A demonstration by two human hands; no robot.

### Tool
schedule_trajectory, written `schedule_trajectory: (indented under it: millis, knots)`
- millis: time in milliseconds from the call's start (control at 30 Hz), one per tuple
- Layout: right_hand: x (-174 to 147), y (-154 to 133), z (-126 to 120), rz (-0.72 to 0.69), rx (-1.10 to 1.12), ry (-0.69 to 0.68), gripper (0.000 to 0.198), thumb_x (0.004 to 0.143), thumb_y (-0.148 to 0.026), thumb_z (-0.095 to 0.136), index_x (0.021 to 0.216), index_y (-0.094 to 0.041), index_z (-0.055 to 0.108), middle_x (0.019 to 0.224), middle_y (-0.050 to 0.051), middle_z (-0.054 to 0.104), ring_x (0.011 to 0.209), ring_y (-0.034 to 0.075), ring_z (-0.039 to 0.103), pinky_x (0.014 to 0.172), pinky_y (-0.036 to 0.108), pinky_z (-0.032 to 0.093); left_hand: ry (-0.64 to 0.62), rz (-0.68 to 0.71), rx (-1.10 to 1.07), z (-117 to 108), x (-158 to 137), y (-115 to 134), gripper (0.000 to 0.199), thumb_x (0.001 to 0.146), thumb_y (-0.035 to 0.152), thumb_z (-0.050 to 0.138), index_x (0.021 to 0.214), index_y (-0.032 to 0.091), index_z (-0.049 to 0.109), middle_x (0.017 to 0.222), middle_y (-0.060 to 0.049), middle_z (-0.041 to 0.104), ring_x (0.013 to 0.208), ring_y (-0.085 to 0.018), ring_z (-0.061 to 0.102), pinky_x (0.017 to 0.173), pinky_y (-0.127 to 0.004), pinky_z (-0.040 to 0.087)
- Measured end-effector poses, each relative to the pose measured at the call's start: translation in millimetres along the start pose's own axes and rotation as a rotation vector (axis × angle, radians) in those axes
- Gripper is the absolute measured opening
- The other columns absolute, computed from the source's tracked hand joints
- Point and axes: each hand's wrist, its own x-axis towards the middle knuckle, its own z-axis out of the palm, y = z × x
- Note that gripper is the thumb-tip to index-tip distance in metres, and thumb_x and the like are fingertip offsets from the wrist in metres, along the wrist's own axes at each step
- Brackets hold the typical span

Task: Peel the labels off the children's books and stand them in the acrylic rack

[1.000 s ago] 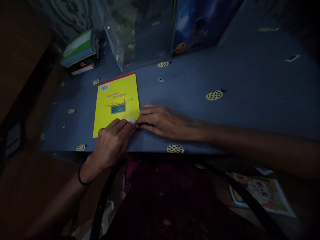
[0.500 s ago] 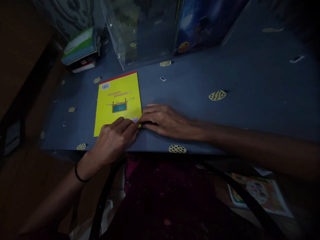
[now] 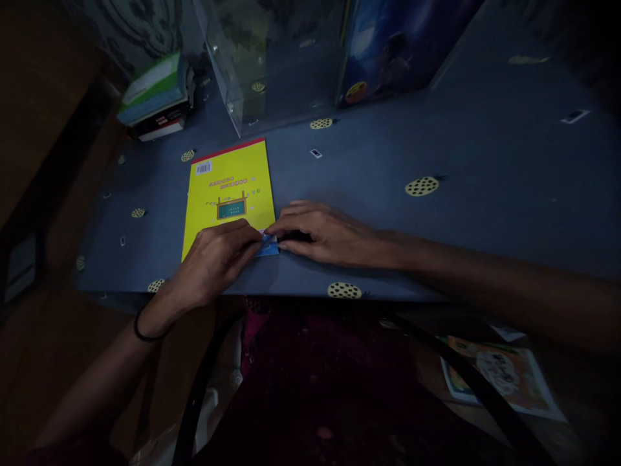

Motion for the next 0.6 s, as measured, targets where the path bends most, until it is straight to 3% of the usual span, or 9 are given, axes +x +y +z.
schedule_trajectory:
  millis: [200,600]
  knots:
    - [3.5,3.4,6.7,-0.057,-0.05,0.065,0.018,0.099,-0.018,0.056,0.103,-0.017,0.073,0.093,0.006,0.073,0.09,0.02,0.063,0.085,0.036,0.048,-0.034,-0.033,-0.02,-1.4,2.2,4.0,0.021,0.1,0.023,0.052,0.094,0.017,0.07,0.087,-0.003,0.073,0.08,-0.017,0.07,0.07,-0.028,0.051]
    - [1.7,2.4,6.0,-0.04,-0.068,0.033,0.017,0.099,-0.018,0.055,0.108,-0.019,0.069,0.098,0.005,0.072,0.094,0.02,0.061,0.088,0.037,0.046,-0.025,-0.036,0.004,-0.6,0.6,6.4,0.023,0.102,0.025,0.05,0.094,0.018,0.071,0.088,-0.004,0.073,0.08,-0.017,0.07,0.07,-0.028,0.051]
